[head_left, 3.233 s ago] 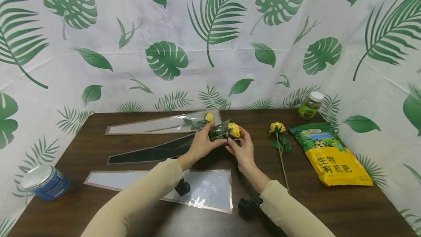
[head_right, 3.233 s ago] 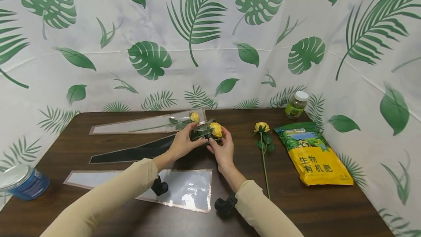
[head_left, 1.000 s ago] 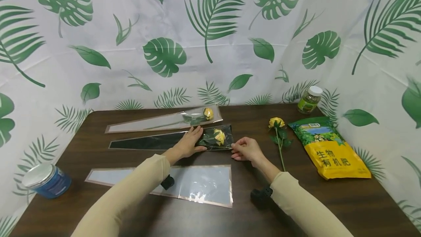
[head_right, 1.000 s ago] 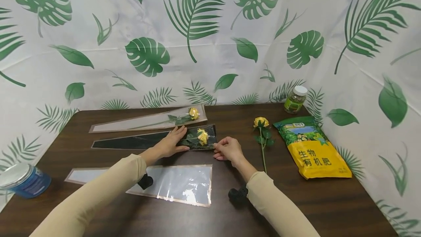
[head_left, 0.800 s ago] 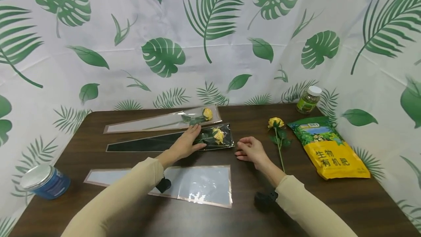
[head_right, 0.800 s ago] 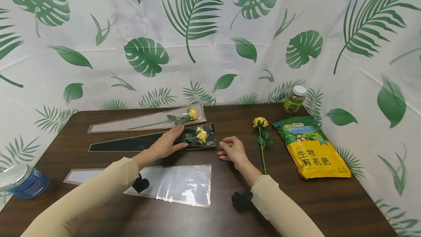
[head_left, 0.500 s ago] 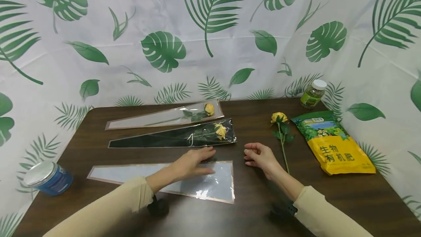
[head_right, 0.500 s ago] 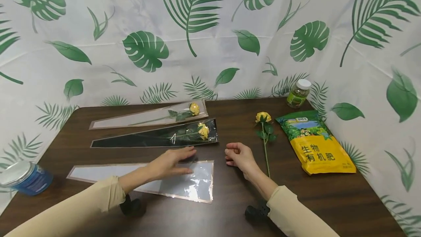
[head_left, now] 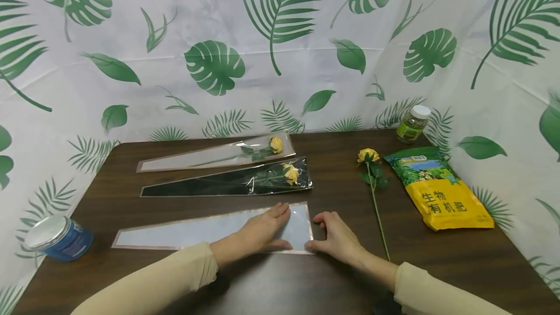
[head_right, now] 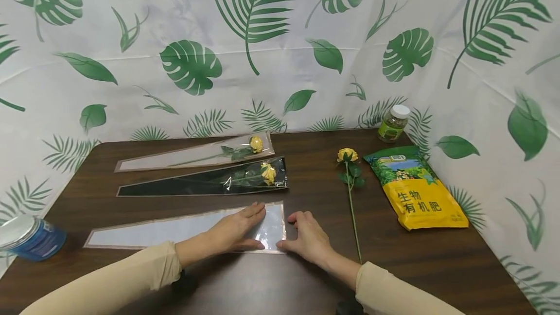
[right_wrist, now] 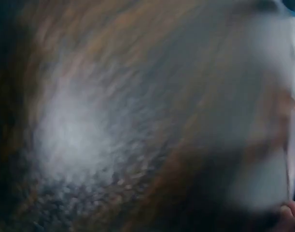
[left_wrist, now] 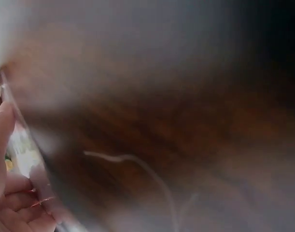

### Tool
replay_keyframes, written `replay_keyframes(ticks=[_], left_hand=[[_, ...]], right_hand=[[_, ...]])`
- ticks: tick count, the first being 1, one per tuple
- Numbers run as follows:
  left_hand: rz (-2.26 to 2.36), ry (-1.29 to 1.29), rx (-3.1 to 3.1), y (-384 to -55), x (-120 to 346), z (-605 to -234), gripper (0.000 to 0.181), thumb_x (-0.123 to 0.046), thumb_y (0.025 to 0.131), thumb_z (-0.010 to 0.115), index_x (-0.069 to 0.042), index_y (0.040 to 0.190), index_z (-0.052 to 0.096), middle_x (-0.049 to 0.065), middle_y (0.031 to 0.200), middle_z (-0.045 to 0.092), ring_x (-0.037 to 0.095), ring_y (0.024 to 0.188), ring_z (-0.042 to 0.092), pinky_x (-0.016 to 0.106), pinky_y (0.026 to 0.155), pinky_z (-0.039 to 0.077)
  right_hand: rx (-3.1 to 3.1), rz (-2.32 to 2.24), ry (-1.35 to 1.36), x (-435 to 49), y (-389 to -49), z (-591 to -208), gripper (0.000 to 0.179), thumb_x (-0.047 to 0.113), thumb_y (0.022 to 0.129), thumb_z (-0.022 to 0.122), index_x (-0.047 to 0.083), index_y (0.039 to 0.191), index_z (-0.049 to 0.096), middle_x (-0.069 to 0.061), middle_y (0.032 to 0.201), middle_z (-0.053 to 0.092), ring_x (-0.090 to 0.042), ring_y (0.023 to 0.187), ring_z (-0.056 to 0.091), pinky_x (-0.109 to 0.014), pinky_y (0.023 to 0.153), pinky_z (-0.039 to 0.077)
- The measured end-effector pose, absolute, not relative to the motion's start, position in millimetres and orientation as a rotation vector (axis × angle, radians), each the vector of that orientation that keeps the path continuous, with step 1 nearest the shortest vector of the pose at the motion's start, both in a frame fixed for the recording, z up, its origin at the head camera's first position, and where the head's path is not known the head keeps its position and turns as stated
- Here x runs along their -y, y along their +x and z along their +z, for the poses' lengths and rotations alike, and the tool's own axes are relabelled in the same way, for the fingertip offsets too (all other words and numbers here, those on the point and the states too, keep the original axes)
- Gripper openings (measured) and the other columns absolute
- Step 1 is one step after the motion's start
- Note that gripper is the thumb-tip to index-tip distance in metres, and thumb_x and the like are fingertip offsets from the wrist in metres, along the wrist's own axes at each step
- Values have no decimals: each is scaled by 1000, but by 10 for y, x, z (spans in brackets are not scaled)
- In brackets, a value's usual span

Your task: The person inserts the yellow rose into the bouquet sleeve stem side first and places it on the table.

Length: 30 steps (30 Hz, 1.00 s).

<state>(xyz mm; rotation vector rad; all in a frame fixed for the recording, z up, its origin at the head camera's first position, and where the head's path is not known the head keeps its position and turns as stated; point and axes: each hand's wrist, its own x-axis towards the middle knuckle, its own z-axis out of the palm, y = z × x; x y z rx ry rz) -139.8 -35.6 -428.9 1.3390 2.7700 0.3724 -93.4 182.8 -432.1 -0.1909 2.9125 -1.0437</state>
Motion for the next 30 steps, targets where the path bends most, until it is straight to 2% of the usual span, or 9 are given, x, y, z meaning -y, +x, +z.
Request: replay_keyframes(ticks=[3, 7, 12, 17, 20, 24, 27, 30], left_hand=[[409, 1336, -2794, -1426, 331, -4304, 78, -44, 79, 71, 7, 132, 48, 22, 141, 44, 35, 131, 42, 43, 96, 47], [429, 1335, -2803, -1449, 320, -4302, 78, -43, 80, 71, 8, 133, 47, 23, 142, 43, 36, 132, 40, 43, 98, 45], [443, 1337, -2809, -1439, 326, -4314, 79, -45, 79, 71, 8, 132, 47, 24, 141, 43, 37, 131, 41, 44, 97, 45], [449, 1356, -2811, -1432, 326, -4356, 81, -46, 78, 70, 7, 133, 46, 23, 142, 43, 36, 131, 42, 43, 98, 45], [459, 1359, -2809, -1438, 327, -4374, 80, -46, 78, 70, 7, 134, 46, 22, 142, 43, 35, 131, 42, 43, 99, 44], [465, 1351, -2807, -1443, 342, -4378, 79, -46, 79, 69, 7, 134, 46, 23, 142, 42, 36, 131, 42, 42, 100, 42], [490, 1345, -2795, -1445, 355, -4372, 79, -45, 80, 68, 7, 134, 45, 23, 143, 41, 35, 131, 41, 43, 101, 42], [573, 1299, -2788, -1445, 361, -4373, 75, -43, 82, 68, 6, 135, 45, 21, 143, 42, 34, 132, 41, 43, 102, 41]], right_hand=[[-3024, -906, -174, -1765, -931, -4347, 54, 29, 62, 87, 9, 102, 57, 1, 87, 48, -11, 74, 47, -25, 56, 39], [-3086, -852, -172, -1738, -957, -4351, 44, 27, 66, 85, 13, 97, 57, 3, 84, 48, -10, 72, 47, -26, 54, 38], [-3061, -848, -210, -1733, -974, -4346, 27, 24, 70, 82, 18, 81, 59, 6, 78, 48, -8, 69, 43, -23, 55, 35], [-2950, -975, -375, -1794, -1004, -4344, 22, 19, 73, 79, 17, 69, 58, 9, 68, 51, -4, 62, 43, -20, 54, 35], [-2613, -1271, -390, -1851, -1070, -4300, 15, 12, 80, 73, 5, 77, 60, 6, 66, 56, -1, 60, 50, -18, 55, 46], [-2100, -1570, -102, -1885, -1185, -4245, 19, 7, 89, 62, -9, 98, 58, 1, 72, 60, -5, 65, 58, -25, 62, 56], [-1964, -1631, 66, -1890, -1244, -4258, 22, 5, 92, 57, -11, 107, 56, 1, 75, 61, -6, 66, 60, -24, 62, 56], [-1942, -1674, 103, -1880, -1268, -4299, 18, 4, 92, 56, -10, 103, 57, 2, 73, 61, -5, 64, 60, -23, 60, 56]])
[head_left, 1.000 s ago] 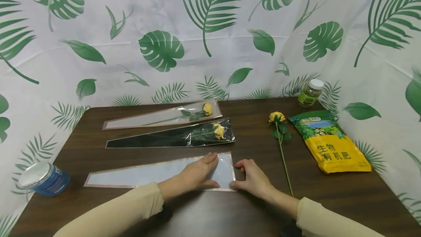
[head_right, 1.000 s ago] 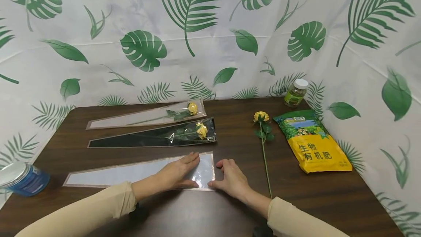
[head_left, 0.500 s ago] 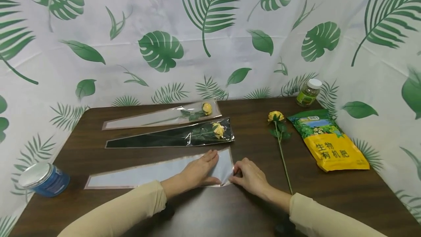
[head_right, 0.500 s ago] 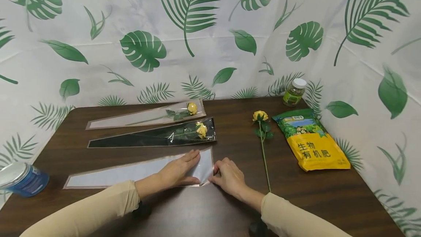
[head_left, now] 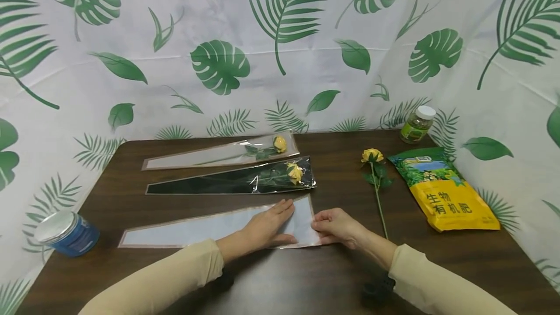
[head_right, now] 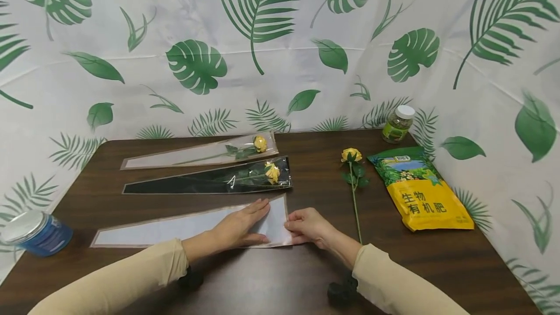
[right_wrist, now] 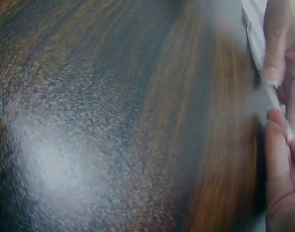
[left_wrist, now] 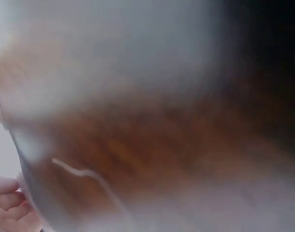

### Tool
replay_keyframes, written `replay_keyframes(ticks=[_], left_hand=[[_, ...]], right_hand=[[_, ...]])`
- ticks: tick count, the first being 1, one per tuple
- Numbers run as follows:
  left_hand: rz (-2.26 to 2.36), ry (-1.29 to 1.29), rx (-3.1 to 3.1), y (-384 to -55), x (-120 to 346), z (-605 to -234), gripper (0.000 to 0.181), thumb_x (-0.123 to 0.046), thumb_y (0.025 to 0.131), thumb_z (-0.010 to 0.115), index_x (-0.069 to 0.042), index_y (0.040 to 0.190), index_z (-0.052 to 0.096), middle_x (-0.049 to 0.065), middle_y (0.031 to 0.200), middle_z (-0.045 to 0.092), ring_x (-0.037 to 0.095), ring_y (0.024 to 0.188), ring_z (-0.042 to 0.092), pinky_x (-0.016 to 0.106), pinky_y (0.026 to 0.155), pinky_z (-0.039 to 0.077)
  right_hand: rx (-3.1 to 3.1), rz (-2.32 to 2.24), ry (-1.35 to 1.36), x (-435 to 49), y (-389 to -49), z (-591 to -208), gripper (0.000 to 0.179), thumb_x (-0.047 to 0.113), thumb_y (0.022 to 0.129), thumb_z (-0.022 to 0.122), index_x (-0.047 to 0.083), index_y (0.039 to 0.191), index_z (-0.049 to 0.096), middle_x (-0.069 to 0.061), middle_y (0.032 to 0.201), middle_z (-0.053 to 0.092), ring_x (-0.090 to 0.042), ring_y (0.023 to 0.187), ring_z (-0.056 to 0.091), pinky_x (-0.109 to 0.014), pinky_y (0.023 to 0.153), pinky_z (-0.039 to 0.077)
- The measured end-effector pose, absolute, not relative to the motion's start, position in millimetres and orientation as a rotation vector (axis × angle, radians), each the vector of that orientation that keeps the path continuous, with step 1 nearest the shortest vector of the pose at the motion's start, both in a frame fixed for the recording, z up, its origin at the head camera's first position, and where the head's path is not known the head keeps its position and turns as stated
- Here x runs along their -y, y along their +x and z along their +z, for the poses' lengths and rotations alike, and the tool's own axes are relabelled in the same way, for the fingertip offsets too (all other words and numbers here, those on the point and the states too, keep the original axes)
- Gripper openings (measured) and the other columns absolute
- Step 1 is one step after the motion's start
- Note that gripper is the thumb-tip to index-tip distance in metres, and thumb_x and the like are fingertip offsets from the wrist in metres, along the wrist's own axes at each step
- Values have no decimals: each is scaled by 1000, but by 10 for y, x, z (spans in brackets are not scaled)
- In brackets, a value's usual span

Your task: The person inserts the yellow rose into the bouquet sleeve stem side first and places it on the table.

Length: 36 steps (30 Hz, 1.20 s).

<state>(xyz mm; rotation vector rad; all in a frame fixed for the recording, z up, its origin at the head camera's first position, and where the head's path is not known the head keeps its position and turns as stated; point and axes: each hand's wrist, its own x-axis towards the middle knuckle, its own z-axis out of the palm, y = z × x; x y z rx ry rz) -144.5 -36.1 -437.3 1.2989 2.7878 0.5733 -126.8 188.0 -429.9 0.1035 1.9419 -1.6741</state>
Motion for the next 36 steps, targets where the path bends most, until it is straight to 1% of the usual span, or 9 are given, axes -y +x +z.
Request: replay_keyframes(ticks=[4, 8, 13, 17, 23, 27, 32, 34, 36], left_hand=[[734, 1137, -2793, -1433, 329, -4387, 73, -43, 84, 67, 2, 137, 45, 18, 144, 42, 31, 133, 40, 43, 103, 39], [881, 1003, -2794, -1407, 278, -4405, 71, -43, 84, 67, -1, 137, 46, 15, 145, 42, 30, 135, 38, 46, 104, 38], [1074, 912, -2764, -1383, 218, -4450, 58, -36, 86, 65, -4, 133, 52, 12, 142, 47, 33, 134, 39, 51, 103, 36], [1197, 835, -2725, -1367, 179, -4483, 48, -30, 89, 63, -5, 129, 57, 10, 139, 50, 35, 135, 37, 54, 106, 31], [1368, 788, -2707, -1365, 112, -4498, 39, -25, 89, 63, -1, 120, 63, 12, 133, 56, 38, 132, 39, 56, 109, 24], [1426, 759, -2711, -1356, 83, -4516, 31, -21, 89, 63, -3, 114, 67, 10, 128, 58, 38, 131, 42, 59, 109, 23], [1535, 725, -2779, -1381, 67, -4504, 24, -18, 87, 65, -4, 106, 71, 9, 119, 64, 36, 122, 52, 61, 103, 30], [1590, 714, -2802, -1403, 68, -4484, 23, -18, 86, 66, -5, 103, 72, 9, 117, 66, 35, 118, 55, 59, 101, 34], [1651, 697, -2791, -1421, 70, -4461, 22, -17, 85, 68, -4, 102, 73, 9, 116, 66, 34, 118, 56, 59, 101, 35]], right_hand=[[-1912, -1757, 79, -1865, -1268, -4342, 10, 3, 92, 56, -7, 93, 57, 1, 70, 62, -6, 64, 63, -27, 63, 57], [-1900, -1813, 61, -1851, -1271, -4366, 7, 2, 92, 55, -3, 87, 55, 0, 69, 64, -10, 66, 66, -31, 65, 57], [-1926, -1874, 27, -1838, -1277, -4398, 8, 3, 92, 56, -1, 85, 54, 1, 71, 65, -10, 70, 66, -33, 67, 57], [-1967, -1912, -3, -1825, -1282, -4423, 8, 3, 91, 57, -1, 84, 55, 2, 73, 66, -9, 72, 65, -35, 69, 57], [-2024, -1921, -6, -1813, -1296, -4441, 10, 4, 90, 60, 0, 82, 56, 4, 69, 63, -6, 68, 62, -34, 66, 58], [-2000, -1930, 24, -1814, -1298, -4447, 11, 5, 90, 60, 1, 81, 56, 2, 70, 64, -9, 67, 65, -35, 66, 58], [-1936, -1931, 101, -1834, -1315, -4429, 15, 11, 97, 51, -1, 89, 57, -9, 79, 70, -17, 69, 70, -32, 64, 58], [-1901, -1925, 141, -1844, -1328, -4411, 17, 12, 99, 47, -3, 97, 55, -10, 79, 70, -17, 69, 70, -31, 64, 57], [-1868, -1927, 168, -1852, -1344, -4392, 20, 13, 99, 45, -5, 105, 52, -9, 78, 70, -17, 69, 70, -30, 65, 57]])
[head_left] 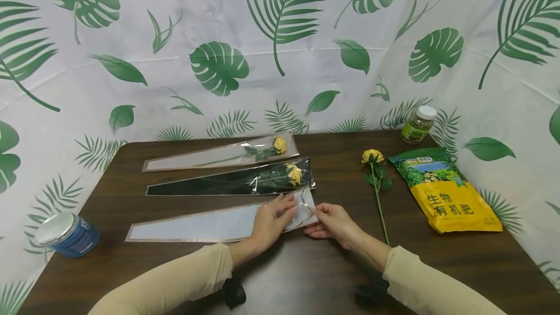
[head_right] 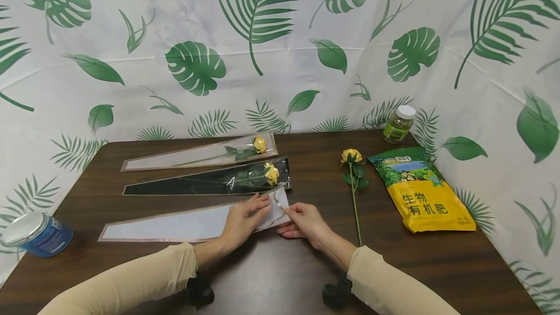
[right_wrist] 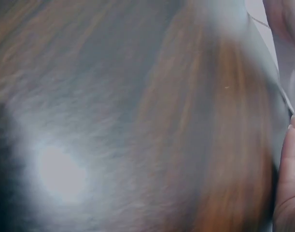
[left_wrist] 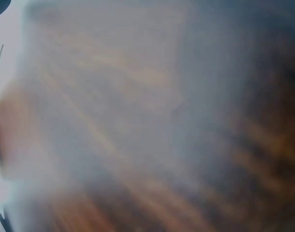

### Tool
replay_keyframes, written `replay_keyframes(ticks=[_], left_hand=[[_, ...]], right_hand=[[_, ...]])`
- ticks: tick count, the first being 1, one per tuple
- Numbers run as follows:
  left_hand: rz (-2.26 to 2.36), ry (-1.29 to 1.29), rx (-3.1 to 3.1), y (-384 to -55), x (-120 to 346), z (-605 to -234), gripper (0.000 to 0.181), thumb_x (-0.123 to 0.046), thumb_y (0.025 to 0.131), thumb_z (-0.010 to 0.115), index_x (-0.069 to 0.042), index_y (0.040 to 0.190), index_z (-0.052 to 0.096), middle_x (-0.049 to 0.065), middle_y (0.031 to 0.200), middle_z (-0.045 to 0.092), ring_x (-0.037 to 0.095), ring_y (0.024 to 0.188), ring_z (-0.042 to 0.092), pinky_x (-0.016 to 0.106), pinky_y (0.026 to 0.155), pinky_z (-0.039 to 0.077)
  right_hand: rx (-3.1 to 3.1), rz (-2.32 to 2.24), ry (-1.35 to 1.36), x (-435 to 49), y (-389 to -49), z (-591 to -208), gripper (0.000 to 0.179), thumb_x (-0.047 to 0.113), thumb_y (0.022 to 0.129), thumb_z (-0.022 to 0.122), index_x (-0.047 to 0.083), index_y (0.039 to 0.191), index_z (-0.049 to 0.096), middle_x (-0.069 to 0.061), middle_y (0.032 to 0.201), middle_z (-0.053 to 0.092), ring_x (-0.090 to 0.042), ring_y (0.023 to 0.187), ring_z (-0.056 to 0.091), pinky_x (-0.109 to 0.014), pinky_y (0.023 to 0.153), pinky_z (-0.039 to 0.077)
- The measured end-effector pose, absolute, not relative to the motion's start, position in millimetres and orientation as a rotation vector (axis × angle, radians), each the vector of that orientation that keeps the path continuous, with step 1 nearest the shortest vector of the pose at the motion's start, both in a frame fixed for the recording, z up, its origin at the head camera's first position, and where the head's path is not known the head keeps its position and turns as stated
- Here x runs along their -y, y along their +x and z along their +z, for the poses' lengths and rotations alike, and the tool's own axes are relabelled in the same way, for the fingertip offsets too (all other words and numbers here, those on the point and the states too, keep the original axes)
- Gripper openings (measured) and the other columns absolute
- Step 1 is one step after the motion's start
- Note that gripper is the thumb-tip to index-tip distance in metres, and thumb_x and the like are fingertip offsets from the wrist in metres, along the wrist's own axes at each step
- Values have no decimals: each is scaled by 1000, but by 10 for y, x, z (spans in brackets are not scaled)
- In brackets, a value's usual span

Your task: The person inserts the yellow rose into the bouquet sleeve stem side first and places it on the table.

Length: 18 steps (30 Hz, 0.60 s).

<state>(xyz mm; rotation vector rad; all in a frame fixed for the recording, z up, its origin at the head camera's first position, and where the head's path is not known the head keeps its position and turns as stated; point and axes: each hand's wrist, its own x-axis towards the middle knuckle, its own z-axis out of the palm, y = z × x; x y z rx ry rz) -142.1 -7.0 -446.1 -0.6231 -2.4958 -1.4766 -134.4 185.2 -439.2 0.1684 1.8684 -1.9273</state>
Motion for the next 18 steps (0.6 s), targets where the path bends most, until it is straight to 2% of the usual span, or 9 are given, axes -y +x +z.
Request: replay_keyframes(ticks=[4, 6, 11, 18], left_hand=[[-1513, -619, 2464, -1421, 67, -4437, 23, -19, 84, 69, -5, 102, 73, 8, 115, 67, 32, 118, 56, 61, 100, 34], [-1549, -603, 2445, -1416, 51, -4428, 22, -18, 83, 71, -5, 101, 73, 7, 114, 67, 32, 118, 56, 58, 101, 35], [-1631, -565, 2359, -1433, 22, -4409, 18, -13, 80, 73, -5, 97, 74, 8, 111, 69, 31, 118, 56, 40, 102, 42], [-1619, -538, 2301, -1460, 76, -4405, 21, -11, 77, 76, -4, 97, 74, 8, 101, 72, 30, 111, 61, 37, 98, 45]], right_hand=[[-1840, -1956, 170, -1841, -1370, -4361, 27, 14, 98, 47, -8, 114, 49, -5, 79, 68, -15, 69, 69, -31, 67, 57], [-1835, -1980, 162, -1835, -1374, -4354, 28, 11, 98, 46, -11, 116, 48, -4, 79, 68, -14, 68, 69, -30, 67, 57], [-1823, -1985, 183, -1846, -1372, -4353, 30, 8, 99, 44, -15, 118, 48, -5, 79, 69, -13, 68, 69, -28, 66, 57], [-1848, -1905, 116, -1849, -1428, -4363, 42, 19, 100, 45, -15, 125, 45, -5, 83, 69, -14, 73, 69, -31, 70, 57]])
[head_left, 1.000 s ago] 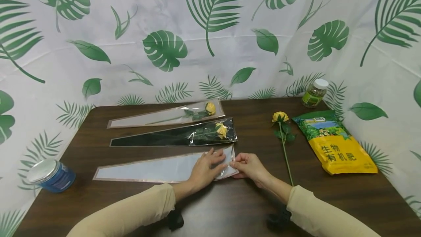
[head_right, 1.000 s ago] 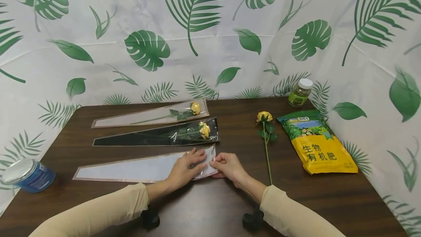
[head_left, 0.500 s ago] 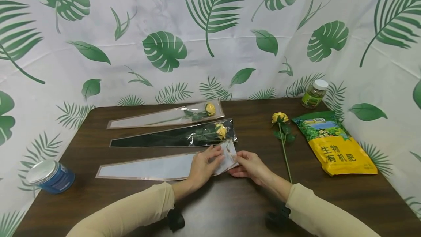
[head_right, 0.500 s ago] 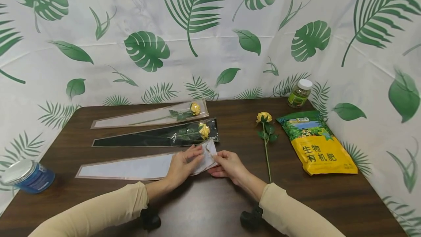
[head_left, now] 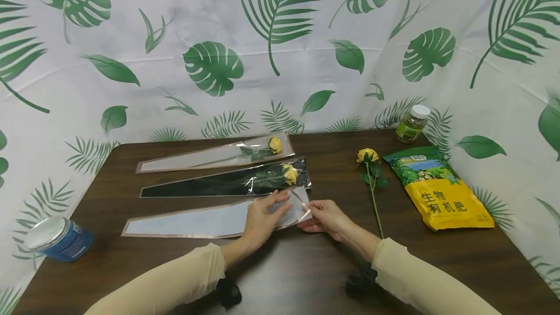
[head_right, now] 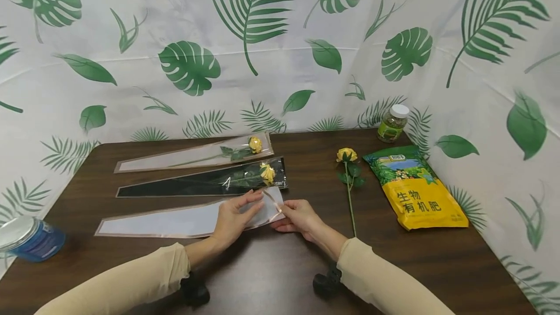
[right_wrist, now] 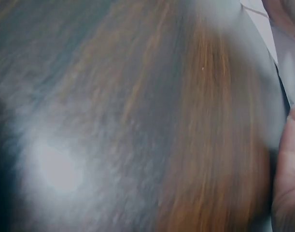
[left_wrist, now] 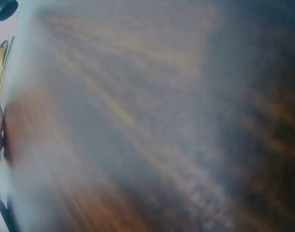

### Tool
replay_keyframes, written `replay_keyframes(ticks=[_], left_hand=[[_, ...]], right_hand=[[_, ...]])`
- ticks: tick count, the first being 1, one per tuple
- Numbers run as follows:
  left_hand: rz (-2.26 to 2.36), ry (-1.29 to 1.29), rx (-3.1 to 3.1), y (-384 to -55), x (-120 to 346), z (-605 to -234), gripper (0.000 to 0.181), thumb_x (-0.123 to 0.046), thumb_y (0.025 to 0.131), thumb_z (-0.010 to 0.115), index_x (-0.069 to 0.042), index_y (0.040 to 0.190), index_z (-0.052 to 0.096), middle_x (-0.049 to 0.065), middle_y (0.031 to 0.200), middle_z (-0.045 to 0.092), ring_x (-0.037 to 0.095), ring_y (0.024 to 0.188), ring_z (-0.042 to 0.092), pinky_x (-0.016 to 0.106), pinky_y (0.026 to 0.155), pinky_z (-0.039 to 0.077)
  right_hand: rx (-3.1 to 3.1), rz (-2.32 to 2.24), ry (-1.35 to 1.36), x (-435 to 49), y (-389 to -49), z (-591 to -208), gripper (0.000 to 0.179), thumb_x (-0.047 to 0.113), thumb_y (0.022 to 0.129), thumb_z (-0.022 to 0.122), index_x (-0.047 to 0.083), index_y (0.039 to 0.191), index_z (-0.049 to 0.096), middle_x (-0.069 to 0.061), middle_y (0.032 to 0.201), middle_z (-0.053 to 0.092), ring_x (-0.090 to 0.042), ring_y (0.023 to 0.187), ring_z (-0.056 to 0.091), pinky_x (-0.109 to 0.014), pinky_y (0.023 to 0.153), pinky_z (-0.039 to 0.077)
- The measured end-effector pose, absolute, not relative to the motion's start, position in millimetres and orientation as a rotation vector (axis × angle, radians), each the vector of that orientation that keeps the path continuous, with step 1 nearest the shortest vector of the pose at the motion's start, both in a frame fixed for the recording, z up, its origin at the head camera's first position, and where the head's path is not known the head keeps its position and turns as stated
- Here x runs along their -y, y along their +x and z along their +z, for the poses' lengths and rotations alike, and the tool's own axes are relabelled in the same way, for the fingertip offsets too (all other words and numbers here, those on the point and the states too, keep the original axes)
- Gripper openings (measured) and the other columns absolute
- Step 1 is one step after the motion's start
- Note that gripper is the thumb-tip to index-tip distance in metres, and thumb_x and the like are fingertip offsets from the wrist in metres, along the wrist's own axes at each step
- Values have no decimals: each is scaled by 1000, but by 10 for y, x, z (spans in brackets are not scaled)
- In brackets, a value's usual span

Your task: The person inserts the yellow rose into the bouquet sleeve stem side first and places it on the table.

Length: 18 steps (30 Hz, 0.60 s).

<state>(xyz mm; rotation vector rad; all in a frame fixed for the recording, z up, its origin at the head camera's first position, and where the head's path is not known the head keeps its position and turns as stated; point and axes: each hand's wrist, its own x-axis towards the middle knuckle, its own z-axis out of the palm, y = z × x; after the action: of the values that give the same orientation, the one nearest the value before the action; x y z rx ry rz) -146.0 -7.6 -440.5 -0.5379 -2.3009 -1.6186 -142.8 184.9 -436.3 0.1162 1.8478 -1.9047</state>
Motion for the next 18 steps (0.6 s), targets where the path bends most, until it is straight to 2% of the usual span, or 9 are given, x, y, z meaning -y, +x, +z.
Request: replay_keyframes(ticks=[3, 8, 13, 18], left_hand=[[-1655, -489, 2322, -1466, 88, -4414, 22, -11, 77, 76, -4, 98, 74, 8, 101, 71, 27, 111, 61, 33, 98, 45], [-1665, -503, 2345, -1475, 88, -4404, 23, -13, 78, 75, -5, 99, 73, 8, 104, 71, 25, 112, 61, 33, 99, 44], [-1681, -522, 2325, -1466, 98, -4385, 22, -13, 78, 75, -4, 98, 73, 8, 103, 71, 28, 112, 61, 35, 98, 44], [-1705, -535, 2331, -1464, 82, -4393, 23, -13, 78, 75, -4, 99, 73, 8, 105, 71, 28, 114, 60, 36, 100, 43]], right_hand=[[-1914, -1943, 124, -1936, -1441, -4312, 45, 25, 99, 47, -14, 124, 46, -3, 81, 67, -13, 72, 69, -30, 69, 57], [-2264, -2127, 252, -2461, -1482, -4134, 33, 17, 97, 52, -12, 113, 49, 3, 75, 64, -6, 66, 65, -23, 65, 56], [-2498, -1932, 473, -3072, -1458, -4097, 35, 15, 97, 50, -10, 120, 44, 7, 78, 60, -1, 65, 61, -20, 63, 55], [-2504, -1667, 528, -3314, -1450, -4152, 43, 18, 96, 53, -13, 124, 45, 3, 82, 62, -4, 62, 61, -22, 59, 55]])
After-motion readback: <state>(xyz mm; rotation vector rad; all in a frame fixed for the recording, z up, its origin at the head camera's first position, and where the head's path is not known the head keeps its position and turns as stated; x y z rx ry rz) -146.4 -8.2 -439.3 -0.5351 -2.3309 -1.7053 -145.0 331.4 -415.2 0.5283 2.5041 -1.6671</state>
